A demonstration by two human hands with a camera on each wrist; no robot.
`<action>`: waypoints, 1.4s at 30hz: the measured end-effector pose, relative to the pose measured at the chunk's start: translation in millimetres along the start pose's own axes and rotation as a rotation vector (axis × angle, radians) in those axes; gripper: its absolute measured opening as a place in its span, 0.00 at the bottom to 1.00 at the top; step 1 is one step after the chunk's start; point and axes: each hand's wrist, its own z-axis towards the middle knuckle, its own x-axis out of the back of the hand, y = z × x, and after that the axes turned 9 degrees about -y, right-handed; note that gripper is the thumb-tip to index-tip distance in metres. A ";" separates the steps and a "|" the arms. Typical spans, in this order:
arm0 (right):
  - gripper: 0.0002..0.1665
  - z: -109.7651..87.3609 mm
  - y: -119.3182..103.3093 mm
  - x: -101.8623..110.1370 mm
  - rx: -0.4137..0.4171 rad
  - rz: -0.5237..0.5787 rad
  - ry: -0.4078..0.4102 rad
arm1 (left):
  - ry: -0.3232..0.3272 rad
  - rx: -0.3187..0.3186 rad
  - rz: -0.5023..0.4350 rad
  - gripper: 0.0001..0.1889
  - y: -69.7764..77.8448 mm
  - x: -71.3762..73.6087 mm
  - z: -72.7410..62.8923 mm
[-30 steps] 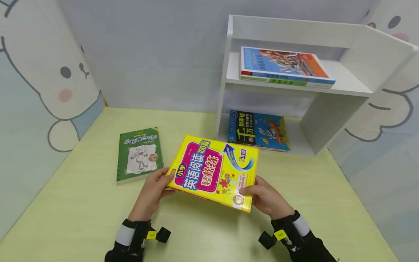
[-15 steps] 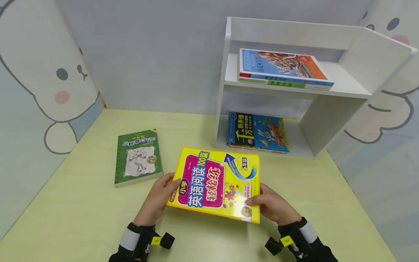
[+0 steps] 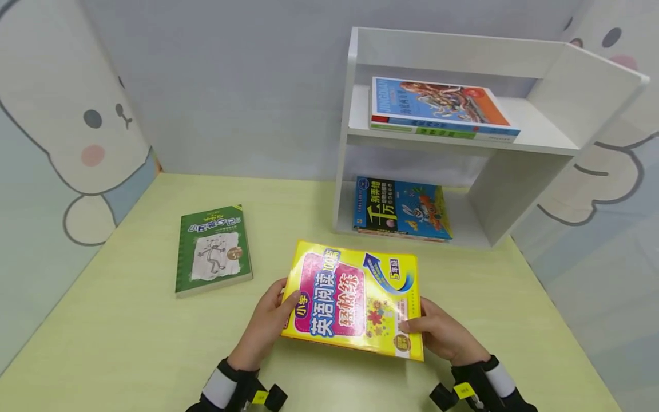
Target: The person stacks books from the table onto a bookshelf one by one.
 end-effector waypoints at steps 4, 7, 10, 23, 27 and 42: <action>0.29 -11.3 -5.3 4.1 0.014 -0.057 0.059 | -0.006 -0.035 0.036 0.27 3.3 -10.3 8.6; 0.34 -19.2 -10.3 5.5 0.018 -0.097 0.116 | -0.018 -0.038 0.066 0.28 5.6 -18.3 16.5; 0.37 -25.4 -14.5 7.7 0.016 -0.117 0.158 | -0.039 -0.028 0.079 0.28 7.9 -25.5 23.3; 0.38 -30.2 -21.0 29.7 0.026 -0.241 0.590 | -0.295 -0.111 0.080 0.42 16.1 -49.5 55.7; 0.38 -24.8 -19.0 41.2 0.023 -0.228 0.697 | -0.292 -0.116 0.136 0.42 18.2 -58.8 73.6; 0.42 12.8 -43.7 89.9 0.130 -0.124 0.833 | -0.210 -0.119 0.137 0.35 38.6 -77.9 146.3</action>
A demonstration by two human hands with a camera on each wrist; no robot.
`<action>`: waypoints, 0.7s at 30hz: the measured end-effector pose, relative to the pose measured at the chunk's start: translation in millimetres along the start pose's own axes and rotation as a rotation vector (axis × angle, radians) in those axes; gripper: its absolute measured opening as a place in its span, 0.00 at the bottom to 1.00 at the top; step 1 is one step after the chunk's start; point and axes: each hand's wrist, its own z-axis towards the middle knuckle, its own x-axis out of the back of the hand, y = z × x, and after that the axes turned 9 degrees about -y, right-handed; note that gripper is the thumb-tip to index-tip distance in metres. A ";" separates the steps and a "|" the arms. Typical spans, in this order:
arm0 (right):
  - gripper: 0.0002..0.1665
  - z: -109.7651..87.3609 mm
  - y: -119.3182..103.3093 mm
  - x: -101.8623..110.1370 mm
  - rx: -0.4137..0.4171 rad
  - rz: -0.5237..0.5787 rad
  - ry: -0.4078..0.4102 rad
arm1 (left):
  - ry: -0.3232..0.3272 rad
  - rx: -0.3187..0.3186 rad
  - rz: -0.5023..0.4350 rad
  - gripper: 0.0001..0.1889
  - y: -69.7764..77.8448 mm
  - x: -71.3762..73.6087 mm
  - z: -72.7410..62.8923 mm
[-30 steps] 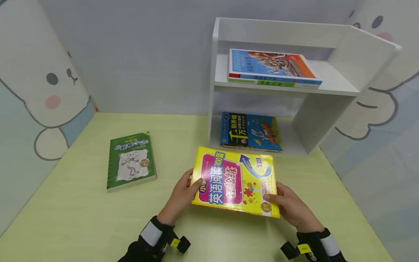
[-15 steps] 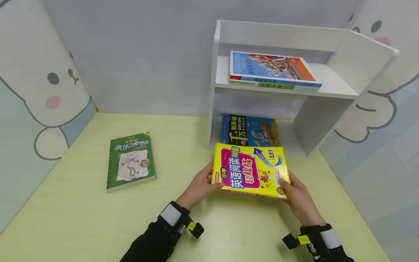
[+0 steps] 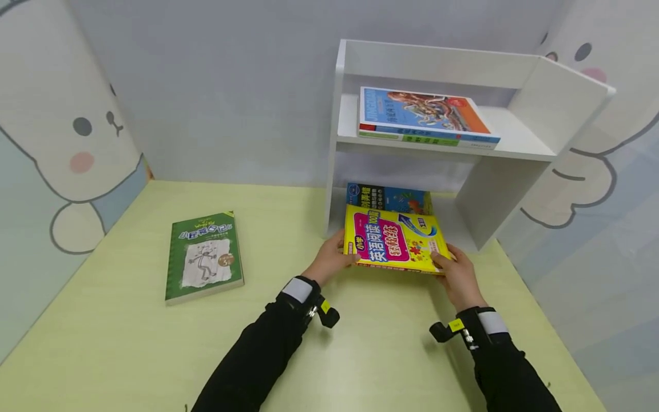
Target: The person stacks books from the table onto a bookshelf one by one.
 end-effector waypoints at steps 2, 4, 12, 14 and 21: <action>0.45 4.8 1.3 0.4 -0.002 -0.003 -0.031 | 0.022 0.009 -0.003 0.33 -2.9 0.0 5.4; 0.47 8.8 2.6 1.8 0.006 -0.039 -0.082 | 0.043 0.017 -0.006 0.30 -6.0 0.3 9.8; 0.52 17.2 4.2 6.5 0.079 -0.458 -0.222 | 0.128 0.031 0.119 0.27 -13.4 2.6 17.7; 0.52 18.9 4.1 6.5 0.091 -0.492 -0.208 | 0.112 0.000 0.233 0.28 -12.7 2.9 19.7; 0.58 24.7 5.2 8.7 0.028 -0.551 -0.095 | 0.093 -0.096 0.598 0.26 -10.1 -1.1 32.1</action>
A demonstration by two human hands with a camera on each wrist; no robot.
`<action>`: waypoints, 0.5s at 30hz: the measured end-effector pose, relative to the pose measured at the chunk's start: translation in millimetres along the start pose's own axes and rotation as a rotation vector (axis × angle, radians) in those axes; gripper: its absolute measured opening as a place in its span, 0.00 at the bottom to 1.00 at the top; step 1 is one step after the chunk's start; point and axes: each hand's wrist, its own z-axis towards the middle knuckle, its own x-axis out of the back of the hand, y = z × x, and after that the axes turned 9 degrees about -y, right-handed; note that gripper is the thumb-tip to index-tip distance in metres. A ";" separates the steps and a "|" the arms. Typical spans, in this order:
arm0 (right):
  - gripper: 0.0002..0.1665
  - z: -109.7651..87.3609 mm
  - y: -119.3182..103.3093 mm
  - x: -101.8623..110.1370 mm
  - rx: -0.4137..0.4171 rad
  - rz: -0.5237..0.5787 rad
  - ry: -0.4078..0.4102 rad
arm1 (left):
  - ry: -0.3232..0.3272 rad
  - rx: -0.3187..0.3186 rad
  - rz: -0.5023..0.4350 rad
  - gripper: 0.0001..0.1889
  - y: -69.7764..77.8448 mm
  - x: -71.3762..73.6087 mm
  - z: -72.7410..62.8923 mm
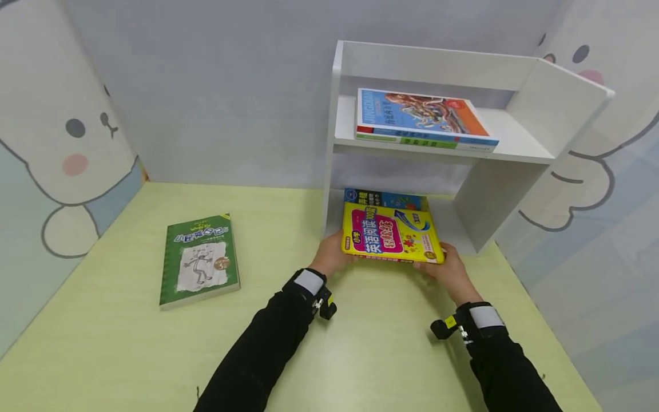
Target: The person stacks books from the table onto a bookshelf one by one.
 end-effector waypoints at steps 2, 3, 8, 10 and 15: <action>0.59 1.6 0.4 0.4 -0.014 -0.024 0.018 | 0.023 0.017 0.005 0.24 -0.5 -1.1 3.6; 0.59 2.4 0.2 0.5 -0.016 -0.045 0.030 | 0.042 0.028 0.009 0.23 -0.8 -1.9 5.4; 0.57 8.7 -0.4 0.3 -0.001 -0.177 0.113 | 0.109 0.054 0.099 0.21 -3.1 -6.1 13.8; 0.55 11.7 0.5 -0.2 0.017 -0.230 0.148 | 0.126 0.041 0.158 0.22 -4.9 -7.4 17.1; 0.49 18.7 2.3 -2.0 0.079 -0.335 0.194 | 0.156 0.009 0.210 0.19 -8.0 -7.6 24.9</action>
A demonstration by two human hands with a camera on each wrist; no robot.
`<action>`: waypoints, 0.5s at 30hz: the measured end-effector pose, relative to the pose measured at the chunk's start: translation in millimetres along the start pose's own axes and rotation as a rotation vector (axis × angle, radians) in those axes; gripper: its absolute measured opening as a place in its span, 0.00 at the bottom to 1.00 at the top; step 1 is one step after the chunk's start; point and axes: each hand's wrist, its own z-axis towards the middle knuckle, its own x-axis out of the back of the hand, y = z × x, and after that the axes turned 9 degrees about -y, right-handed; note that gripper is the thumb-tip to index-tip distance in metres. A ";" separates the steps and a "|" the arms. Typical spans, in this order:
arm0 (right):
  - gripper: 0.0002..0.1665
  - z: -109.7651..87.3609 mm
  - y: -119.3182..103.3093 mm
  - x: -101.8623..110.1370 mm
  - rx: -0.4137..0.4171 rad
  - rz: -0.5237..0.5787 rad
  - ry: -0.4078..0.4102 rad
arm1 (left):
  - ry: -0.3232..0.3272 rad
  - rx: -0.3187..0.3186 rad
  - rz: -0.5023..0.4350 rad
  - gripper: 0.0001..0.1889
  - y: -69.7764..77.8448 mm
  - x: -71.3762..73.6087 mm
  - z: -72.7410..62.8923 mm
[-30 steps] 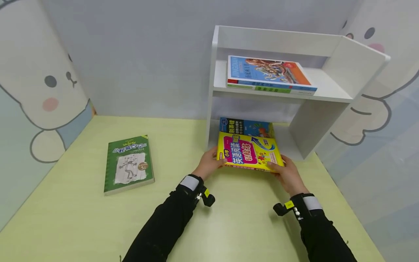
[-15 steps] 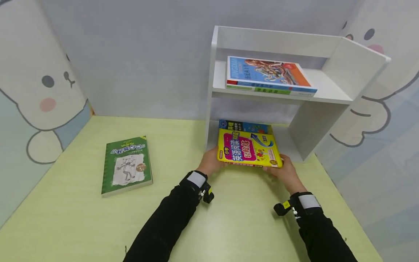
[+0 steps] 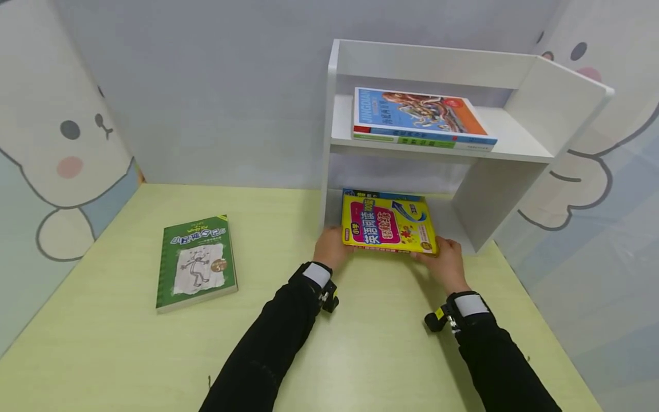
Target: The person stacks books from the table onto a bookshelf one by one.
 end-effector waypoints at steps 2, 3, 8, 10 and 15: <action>0.46 3.6 0.6 -0.5 0.027 -0.029 0.005 | 0.000 0.004 0.004 0.19 -1.3 -1.2 4.2; 0.44 5.7 1.2 -0.6 0.040 -0.039 0.007 | 0.000 0.006 0.009 0.18 -2.1 -1.8 6.5; 0.38 14.9 4.3 -1.4 0.062 -0.037 0.004 | 0.007 0.018 0.071 0.20 -4.2 -4.2 16.0; 0.40 16.8 5.1 -1.5 0.045 -0.027 -0.001 | 0.003 0.027 0.085 0.20 -3.2 -3.2 18.1; 0.46 20.6 4.5 -1.6 0.025 -0.084 0.007 | 0.009 0.063 0.092 0.20 2.3 1.1 18.5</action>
